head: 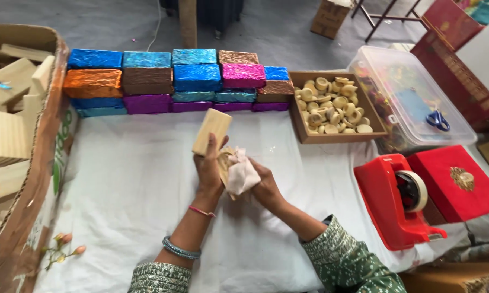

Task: Wrapping small rectangular objects in pink foil and cleaning wooden bases with a cloth.

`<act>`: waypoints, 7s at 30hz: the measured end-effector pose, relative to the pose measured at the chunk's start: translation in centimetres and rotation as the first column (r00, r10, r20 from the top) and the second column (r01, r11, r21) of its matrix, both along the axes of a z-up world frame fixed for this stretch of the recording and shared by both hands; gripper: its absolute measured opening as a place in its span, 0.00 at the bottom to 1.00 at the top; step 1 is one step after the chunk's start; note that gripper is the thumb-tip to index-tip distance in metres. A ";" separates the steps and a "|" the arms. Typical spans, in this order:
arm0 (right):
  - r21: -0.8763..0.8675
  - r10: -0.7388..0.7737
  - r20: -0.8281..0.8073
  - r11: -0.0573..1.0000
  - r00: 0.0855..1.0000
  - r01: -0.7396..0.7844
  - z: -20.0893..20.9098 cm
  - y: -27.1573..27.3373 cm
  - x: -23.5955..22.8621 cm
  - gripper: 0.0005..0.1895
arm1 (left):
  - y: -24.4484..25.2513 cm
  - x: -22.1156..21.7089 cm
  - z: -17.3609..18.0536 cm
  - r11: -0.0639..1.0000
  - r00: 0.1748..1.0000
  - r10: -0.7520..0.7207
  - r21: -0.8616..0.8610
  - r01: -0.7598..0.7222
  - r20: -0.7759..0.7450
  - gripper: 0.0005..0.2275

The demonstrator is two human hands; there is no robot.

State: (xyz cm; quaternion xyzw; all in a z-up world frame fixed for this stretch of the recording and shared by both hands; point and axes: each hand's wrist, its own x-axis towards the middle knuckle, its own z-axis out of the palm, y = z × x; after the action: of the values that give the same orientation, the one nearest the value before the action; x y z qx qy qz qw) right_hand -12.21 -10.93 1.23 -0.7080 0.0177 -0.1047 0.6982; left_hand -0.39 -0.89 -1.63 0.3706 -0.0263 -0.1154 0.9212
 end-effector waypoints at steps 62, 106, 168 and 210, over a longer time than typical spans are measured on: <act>-0.866 0.171 0.451 0.321 0.876 0.383 3.2 -0.5 2.7 0.29 | 1.9 0.4 1.3 0.919 0.959 -0.242 0.354 0.177 0.147 0.29; -0.647 0.078 0.649 0.579 0.757 0.496 9.3 -2.2 0.9 0.18 | 0.4 -2.7 3.6 0.578 0.534 -0.448 0.688 -0.439 0.717 0.10; -0.499 -0.245 0.493 0.706 0.835 0.502 2.6 -7.4 4.7 0.15 | 1.2 -1.0 3.8 0.866 0.874 -0.486 -0.136 0.482 0.004 0.24; -0.852 0.135 0.380 0.436 0.915 0.289 5.1 -0.8 0.2 0.31 | 2.5 -1.9 6.1 0.970 0.956 -0.236 -0.019 0.243 0.176 0.26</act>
State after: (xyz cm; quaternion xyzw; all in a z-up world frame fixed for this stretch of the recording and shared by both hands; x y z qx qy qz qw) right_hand -12.02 -11.76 6.35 -0.9304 -0.1475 -0.2703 0.1989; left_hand -2.27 1.59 4.45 0.3546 -0.1527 -0.1931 0.9020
